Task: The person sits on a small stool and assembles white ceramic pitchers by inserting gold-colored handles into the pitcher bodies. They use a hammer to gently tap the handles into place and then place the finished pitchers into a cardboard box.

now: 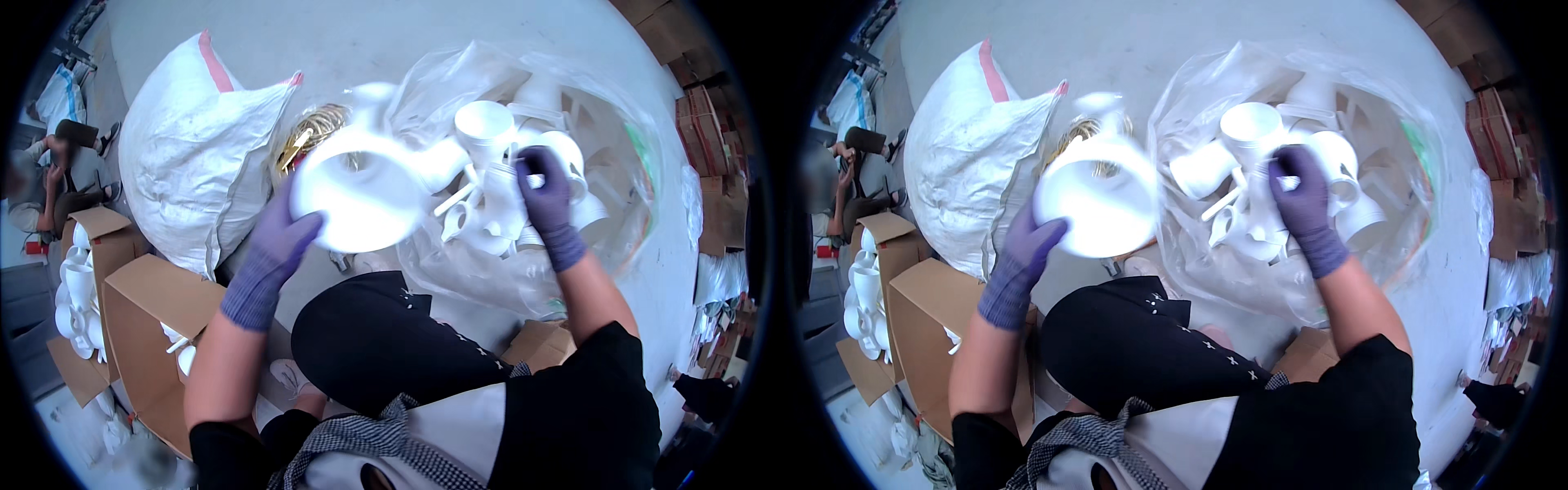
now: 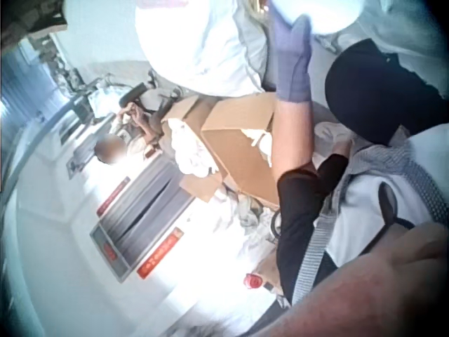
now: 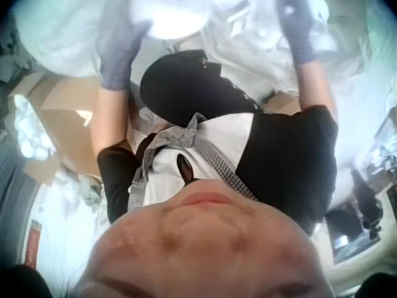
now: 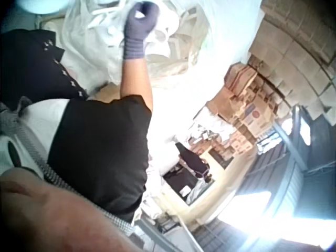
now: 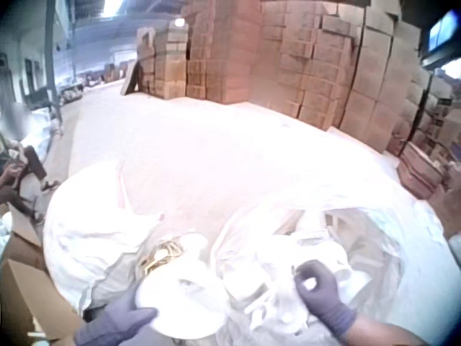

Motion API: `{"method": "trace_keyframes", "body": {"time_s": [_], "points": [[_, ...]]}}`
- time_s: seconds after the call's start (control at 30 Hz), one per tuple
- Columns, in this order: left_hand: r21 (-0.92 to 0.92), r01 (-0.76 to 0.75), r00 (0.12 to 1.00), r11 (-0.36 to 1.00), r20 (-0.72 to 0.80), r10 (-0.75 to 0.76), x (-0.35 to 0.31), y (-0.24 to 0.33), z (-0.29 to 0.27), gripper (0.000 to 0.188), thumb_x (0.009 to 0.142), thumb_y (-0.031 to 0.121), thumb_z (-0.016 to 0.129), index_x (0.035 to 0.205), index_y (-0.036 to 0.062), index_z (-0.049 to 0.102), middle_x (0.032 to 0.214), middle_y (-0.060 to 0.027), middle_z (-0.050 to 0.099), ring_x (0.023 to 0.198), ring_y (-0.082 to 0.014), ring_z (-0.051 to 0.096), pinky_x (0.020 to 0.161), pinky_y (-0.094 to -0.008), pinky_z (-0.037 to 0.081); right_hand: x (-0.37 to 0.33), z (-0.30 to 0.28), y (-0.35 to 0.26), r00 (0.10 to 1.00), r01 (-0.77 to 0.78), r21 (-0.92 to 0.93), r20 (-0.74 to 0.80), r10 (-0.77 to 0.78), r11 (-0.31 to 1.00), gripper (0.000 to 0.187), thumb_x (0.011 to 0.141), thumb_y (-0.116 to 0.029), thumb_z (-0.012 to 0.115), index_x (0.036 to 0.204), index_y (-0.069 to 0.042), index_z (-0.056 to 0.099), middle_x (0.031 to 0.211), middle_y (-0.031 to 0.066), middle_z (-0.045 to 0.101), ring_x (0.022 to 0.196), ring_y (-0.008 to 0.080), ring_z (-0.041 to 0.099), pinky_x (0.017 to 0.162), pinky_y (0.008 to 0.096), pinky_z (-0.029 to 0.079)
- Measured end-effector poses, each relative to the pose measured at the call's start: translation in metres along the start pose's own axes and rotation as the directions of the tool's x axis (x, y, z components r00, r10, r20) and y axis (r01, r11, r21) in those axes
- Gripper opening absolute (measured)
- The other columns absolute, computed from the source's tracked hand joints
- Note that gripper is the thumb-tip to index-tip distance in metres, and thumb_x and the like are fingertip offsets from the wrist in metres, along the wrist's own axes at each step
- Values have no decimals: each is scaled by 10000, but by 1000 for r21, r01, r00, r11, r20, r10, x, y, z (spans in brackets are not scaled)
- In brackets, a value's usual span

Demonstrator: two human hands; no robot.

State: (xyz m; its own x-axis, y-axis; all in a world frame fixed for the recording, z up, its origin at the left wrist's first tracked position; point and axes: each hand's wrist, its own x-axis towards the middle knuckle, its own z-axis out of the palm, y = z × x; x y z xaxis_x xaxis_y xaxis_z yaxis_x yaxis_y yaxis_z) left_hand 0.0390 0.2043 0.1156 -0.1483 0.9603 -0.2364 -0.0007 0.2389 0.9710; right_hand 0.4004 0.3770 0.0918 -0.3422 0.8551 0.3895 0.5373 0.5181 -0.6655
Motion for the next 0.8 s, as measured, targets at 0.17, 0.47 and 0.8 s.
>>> {"method": "trace_keyframes", "body": {"time_s": [0.17, 0.47, 0.8], "points": [[115, -127, 833, 985, 552, 43, 46, 94, 102, 871, 914, 325, 684, 1554, 12, 182, 1495, -193, 404, 1307, -257, 505, 1077, -370, 418, 6, -134, 35, 897, -267, 86, -342, 281, 960, 336, 929, -121, 586, 1247, -12, 603, 1211, 137, 618, 1100, 197, 583, 973, 318, 456], [162, 245, 954, 956, 137, -267, -60, -17, -5, 613, 941, 202, 620, 1485, 37, 391, 1379, -115, 534, 1219, -213, 551, 1049, -346, 435, 8, -32, 46, 948, 227, -797, 312, 59, 560, 555, 879, -420, 629, 1378, -185, 565, 1482, 122, 456, 1419, 368, 315, 1198, 520, 177], [536, 330, 899, 777, -428, -87, -274, -72, -44, 466, 895, 228, 680, 1311, 40, 585, 1233, -162, 633, 1120, -256, 627, 989, -374, 488, 73, -105, 222, 822, 91, -914, 293, 488, 396, 484, 996, -351, 440, 1403, -105, 530, 1421, 149, 531, 1256, 345, 528, 1103, 460, 330]]}}
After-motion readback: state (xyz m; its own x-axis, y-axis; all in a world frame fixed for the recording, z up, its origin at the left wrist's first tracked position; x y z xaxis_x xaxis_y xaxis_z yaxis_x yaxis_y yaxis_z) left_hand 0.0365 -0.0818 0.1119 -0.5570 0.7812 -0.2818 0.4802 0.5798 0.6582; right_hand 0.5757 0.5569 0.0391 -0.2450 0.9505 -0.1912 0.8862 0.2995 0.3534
